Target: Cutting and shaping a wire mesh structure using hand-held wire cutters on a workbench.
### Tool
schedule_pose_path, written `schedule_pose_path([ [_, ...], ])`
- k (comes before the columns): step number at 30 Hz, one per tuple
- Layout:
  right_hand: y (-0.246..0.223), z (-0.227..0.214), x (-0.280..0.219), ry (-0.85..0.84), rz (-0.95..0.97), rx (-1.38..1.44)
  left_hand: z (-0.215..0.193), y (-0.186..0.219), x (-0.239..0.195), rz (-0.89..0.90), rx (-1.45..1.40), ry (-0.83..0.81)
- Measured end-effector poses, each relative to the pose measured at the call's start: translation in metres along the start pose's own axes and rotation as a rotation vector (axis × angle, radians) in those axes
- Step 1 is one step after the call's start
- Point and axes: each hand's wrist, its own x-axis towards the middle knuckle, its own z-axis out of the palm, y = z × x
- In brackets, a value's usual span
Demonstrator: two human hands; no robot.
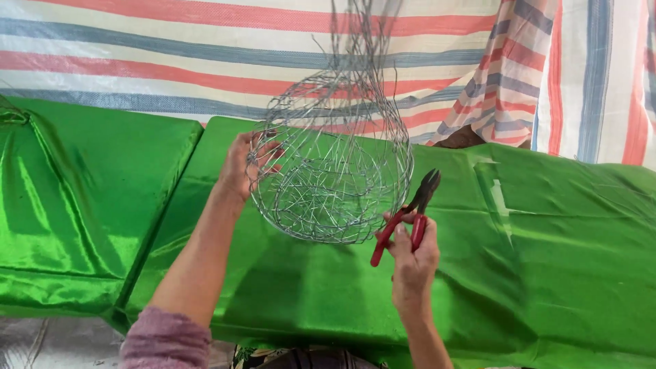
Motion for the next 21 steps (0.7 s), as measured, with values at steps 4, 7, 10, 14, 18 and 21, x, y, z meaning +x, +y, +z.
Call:
schedule_pose_path([
  [4, 0.009, 0.008, -0.01, -0.001, 0.064, -0.021, -0.01, -0.009, 0.023, -0.026, 0.028, -0.063],
  [7, 0.014, -0.001, -0.008, -0.045, 0.058, -0.043, -0.013, -0.008, 0.021, -0.064, 0.118, -0.048],
  [10, 0.008, -0.01, -0.003, -0.058, 0.105, -0.037, -0.02, -0.006, 0.018, 0.047, 0.179, 0.094],
  [14, -0.012, -0.02, -0.016, -0.045, -0.002, -0.187, 0.002, 0.003, -0.026, 0.907, 0.469, 0.38],
  [18, -0.04, -0.017, -0.042, -0.246, 0.079, -0.084, 0.054, 0.021, -0.076, 1.313, 0.865, 0.222],
  [21, -0.054, -0.005, -0.058, -0.372, 0.208, -0.084, 0.07, 0.015, -0.069, 1.252, 1.22, 0.102],
])
